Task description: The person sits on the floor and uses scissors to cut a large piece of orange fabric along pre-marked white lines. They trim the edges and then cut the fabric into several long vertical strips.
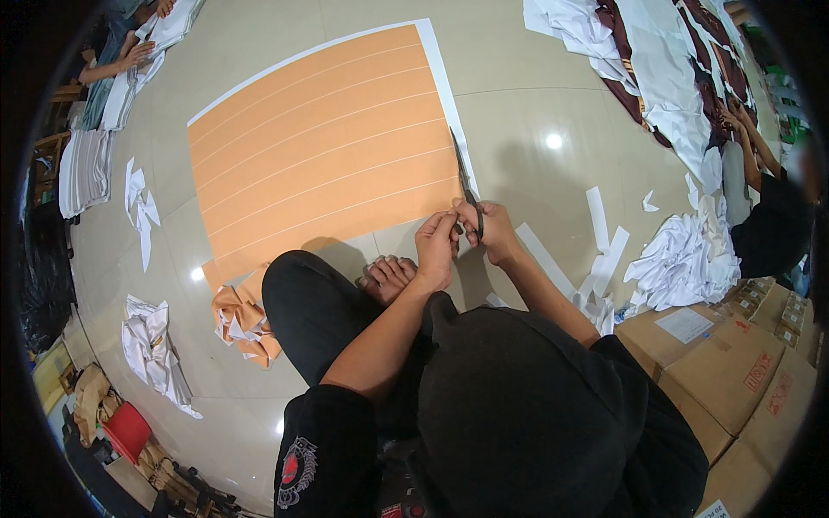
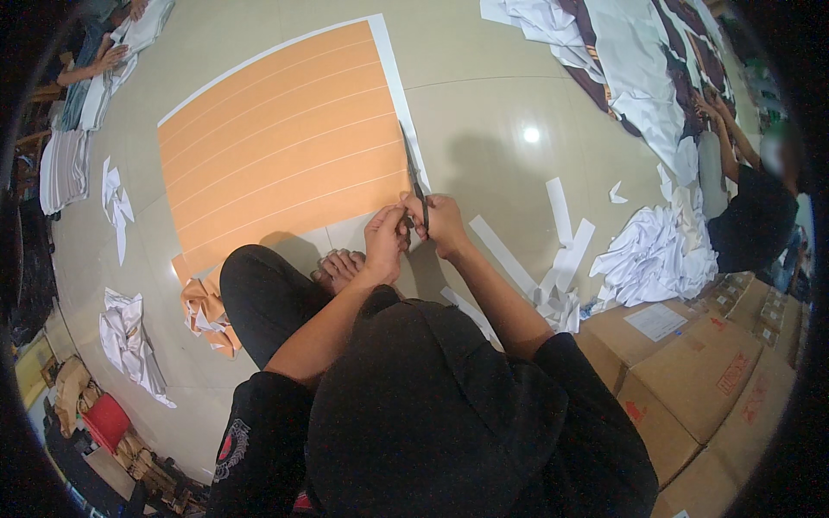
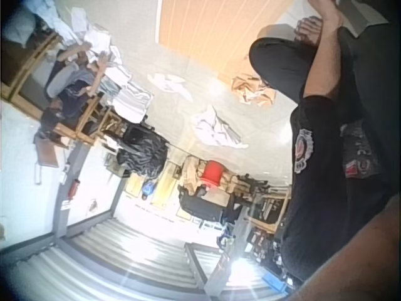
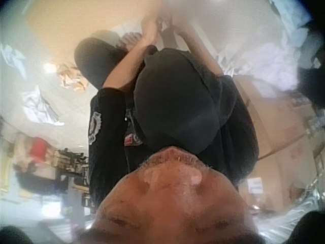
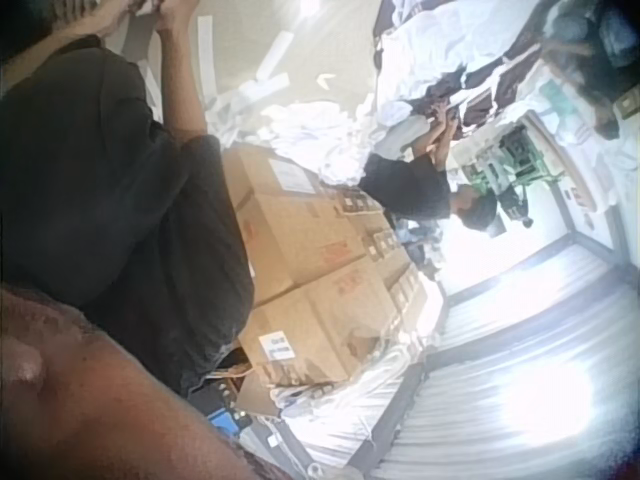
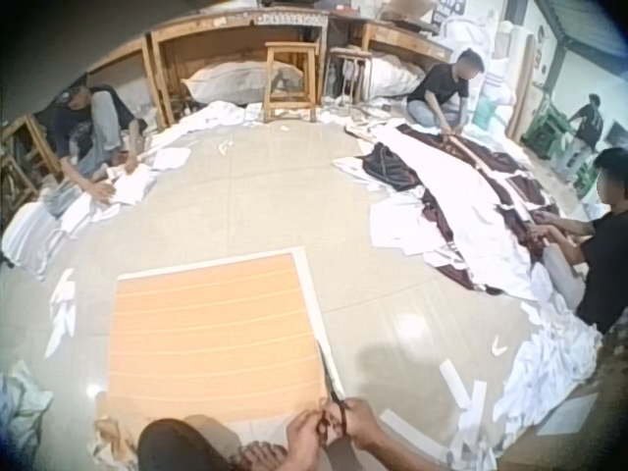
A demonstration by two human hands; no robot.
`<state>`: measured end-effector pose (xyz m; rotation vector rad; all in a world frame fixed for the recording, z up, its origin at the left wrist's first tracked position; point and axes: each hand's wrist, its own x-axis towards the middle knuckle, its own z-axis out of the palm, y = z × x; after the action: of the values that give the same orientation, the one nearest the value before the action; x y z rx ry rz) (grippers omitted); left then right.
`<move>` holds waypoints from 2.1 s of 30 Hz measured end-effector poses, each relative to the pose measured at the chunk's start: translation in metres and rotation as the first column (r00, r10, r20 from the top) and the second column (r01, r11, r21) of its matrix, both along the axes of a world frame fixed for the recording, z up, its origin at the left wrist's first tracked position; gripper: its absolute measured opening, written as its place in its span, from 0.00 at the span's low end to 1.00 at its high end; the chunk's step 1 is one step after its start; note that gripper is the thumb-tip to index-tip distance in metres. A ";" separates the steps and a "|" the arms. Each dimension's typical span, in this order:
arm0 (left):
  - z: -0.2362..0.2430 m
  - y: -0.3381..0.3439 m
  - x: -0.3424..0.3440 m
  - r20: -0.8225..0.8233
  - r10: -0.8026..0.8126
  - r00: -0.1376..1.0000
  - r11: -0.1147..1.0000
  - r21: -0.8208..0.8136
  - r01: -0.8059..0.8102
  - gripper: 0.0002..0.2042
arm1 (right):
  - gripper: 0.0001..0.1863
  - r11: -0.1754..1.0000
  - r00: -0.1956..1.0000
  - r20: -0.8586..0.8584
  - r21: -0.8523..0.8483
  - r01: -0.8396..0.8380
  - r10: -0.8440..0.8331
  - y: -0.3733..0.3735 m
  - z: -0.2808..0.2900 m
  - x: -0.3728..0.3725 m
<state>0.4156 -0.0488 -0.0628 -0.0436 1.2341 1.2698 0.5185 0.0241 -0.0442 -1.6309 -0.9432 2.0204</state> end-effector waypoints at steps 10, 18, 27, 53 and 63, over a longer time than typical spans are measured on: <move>0.000 0.001 0.001 -0.010 0.028 1.000 1.000 -0.002 -0.028 0.09 | 0.19 1.000 1.000 0.009 0.010 -0.023 0.023 0.000 -0.006 0.003; 0.002 0.001 0.000 -0.017 -0.007 1.000 1.000 -0.020 0.006 0.07 | 0.20 0.999 0.999 0.019 0.024 -0.030 0.030 -0.002 -0.009 0.005; 0.004 0.001 0.000 -0.017 0.024 1.000 1.000 -0.013 -0.024 0.08 | 0.23 0.999 0.998 0.042 0.014 -0.036 0.036 0.007 0.008 -0.002; 0.007 0.000 -0.004 0.012 0.039 0.999 0.999 0.005 -0.039 0.08 | 0.23 0.999 0.997 0.080 0.044 -0.023 0.020 0.023 0.005 -0.015; 0.008 0.000 -0.005 0.011 0.019 1.000 1.000 -0.010 -0.019 0.08 | 0.22 0.999 0.997 0.068 0.042 -0.028 0.026 0.020 0.004 -0.014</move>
<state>0.4108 -0.0489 -0.0552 -0.0694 1.2326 1.2781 0.5048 0.0446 -0.0400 -1.6818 -1.0307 1.9596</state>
